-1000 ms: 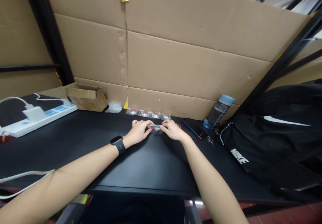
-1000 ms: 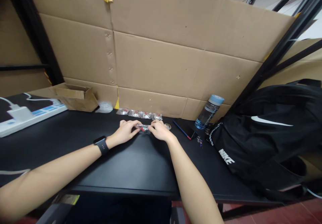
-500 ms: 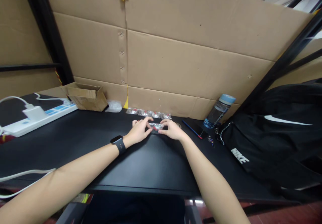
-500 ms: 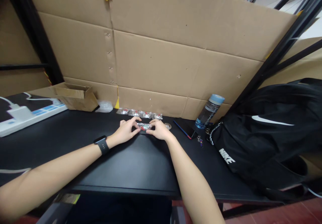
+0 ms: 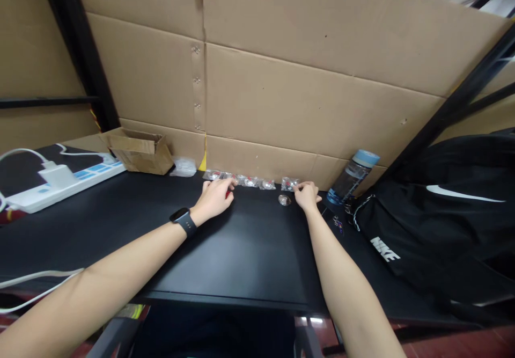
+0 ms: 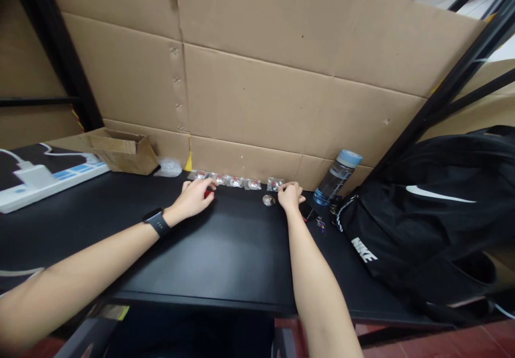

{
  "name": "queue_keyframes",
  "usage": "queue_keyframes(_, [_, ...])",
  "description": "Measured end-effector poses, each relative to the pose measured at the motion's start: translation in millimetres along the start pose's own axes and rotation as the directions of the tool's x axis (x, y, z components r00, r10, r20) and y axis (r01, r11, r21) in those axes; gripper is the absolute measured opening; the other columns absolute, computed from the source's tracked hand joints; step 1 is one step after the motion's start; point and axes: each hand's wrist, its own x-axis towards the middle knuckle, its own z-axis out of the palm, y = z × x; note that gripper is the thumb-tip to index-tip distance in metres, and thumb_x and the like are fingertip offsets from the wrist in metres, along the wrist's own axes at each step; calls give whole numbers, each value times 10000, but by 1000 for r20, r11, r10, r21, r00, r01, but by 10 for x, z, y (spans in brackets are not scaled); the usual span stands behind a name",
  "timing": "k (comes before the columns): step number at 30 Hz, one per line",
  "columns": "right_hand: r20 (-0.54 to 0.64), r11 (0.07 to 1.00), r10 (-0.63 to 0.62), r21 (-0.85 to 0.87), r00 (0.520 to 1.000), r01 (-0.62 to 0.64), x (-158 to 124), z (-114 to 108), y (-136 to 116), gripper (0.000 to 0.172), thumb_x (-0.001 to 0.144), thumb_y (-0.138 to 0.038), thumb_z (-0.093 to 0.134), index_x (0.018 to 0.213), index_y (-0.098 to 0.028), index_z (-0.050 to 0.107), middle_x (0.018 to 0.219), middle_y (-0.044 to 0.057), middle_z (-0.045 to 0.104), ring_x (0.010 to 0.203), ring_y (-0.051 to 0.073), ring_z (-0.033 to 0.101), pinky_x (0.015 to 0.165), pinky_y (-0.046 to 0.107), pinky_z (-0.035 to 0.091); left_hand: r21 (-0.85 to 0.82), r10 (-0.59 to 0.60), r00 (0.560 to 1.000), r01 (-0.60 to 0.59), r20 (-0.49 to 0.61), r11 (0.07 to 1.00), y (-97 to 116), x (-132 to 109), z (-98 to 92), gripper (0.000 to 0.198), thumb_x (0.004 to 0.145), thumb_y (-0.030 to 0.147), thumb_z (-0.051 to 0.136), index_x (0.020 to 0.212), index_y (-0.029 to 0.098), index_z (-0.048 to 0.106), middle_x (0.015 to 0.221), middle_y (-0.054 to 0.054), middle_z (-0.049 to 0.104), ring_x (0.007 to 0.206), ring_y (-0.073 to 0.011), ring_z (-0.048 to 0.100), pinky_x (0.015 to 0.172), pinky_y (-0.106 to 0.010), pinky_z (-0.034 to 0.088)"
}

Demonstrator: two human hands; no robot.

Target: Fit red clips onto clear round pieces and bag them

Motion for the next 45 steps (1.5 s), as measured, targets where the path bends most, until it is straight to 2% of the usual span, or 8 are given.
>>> queue_keyframes(7, [89, 973, -122, -187, 989, 137, -2, 113, 30, 299, 929, -402, 524, 878, -201, 740, 1216, 149, 561, 1196, 368, 416, 920, 591, 341, 95, -92, 995, 96, -39, 991, -239, 74, -59, 190, 832, 228, 543, 983, 266, 652, 1094, -45, 723, 1078, -291, 606, 890, -432, 390])
queue_keyframes(11, [53, 973, -166, -154, 985, 172, -2, 57, 11, 272, 943, -312, 485, 1066, -240, 717, 1221, 134, 611, 1153, 329, 462, 913, 542, 346, 93, -66, 998, 66, 3, 994, -352, 105, -89, 206, 823, 186, 534, 943, 269, 679, 1069, -31, 724, 1071, -279, 606, 886, -420, 406])
queue_keyframes(16, [220, 953, -229, -149, 948, 264, -24, 20, 14, 290, 911, -232, 494, 979, -286, 770, 1163, 84, 699, 1134, 316, 508, 958, 574, 288, 76, 2, 997, -8, 76, 997, -452, 119, -129, 134, 803, 282, 645, 916, 276, 718, 1011, -36, 720, 1049, -287, 594, 925, -424, 394])
queue_keyframes(20, [255, 938, -260, -161, 931, 306, -48, 54, 6, 370, 882, -157, 477, 1037, -317, 772, 1135, 75, 725, 1175, 321, 498, 982, 593, 275, 71, 65, 988, -75, 138, 995, -477, 106, -95, 203, 832, 438, 668, 960, 295, 738, 1089, -49, 697, 1137, -302, 535, 956, -435, 377])
queue_keyframes(25, [284, 920, -329, -118, 900, 374, -26, 15, -17, 347, 878, -159, 507, 1058, -303, 767, 1234, 81, 679, 1184, 327, 512, 977, 556, 348, 97, 108, 985, -121, 136, 988, -451, 78, -23, 134, 867, 379, 656, 931, 301, 744, 1090, -47, 674, 1144, -293, 511, 958, -440, 346])
queue_keyframes(29, [382, 887, -444, 61, 810, 457, -3, -141, -35, 302, 871, -284, 616, 1145, -234, 731, 1195, 97, 688, 1110, 269, 603, 963, 405, 441, 100, 129, 985, -141, 117, 985, -425, 71, 2, 137, 881, 381, 647, 925, 287, 737, 1083, -44, 663, 1136, -285, 506, 954, -425, 339])
queue_keyframes(33, [520, 858, -502, 197, 692, 475, -61, -263, -63, 520, 731, -281, 781, 1237, -216, 678, 1175, 73, 711, 1022, 234, 667, 932, 324, 483, 113, 149, 981, -163, 125, 980, -426, 72, 31, 156, 905, 384, 622, 931, 276, 732, 1086, -48, 669, 1128, -282, 505, 936, -421, 338])
queue_keyframes(45, [520, 873, -461, 118, 719, 474, -136, -208, -92, 607, 789, -128, 693, 1379, -174, 557, 1168, 115, 719, 1059, 236, 681, 953, 311, 485, 99, 198, 974, -209, 109, 973, -400, 68, 56, 147, 934, 337, 602, 899, 267, 727, 1060, -32, 679, 1100, -258, 506, 917, -400, 303])
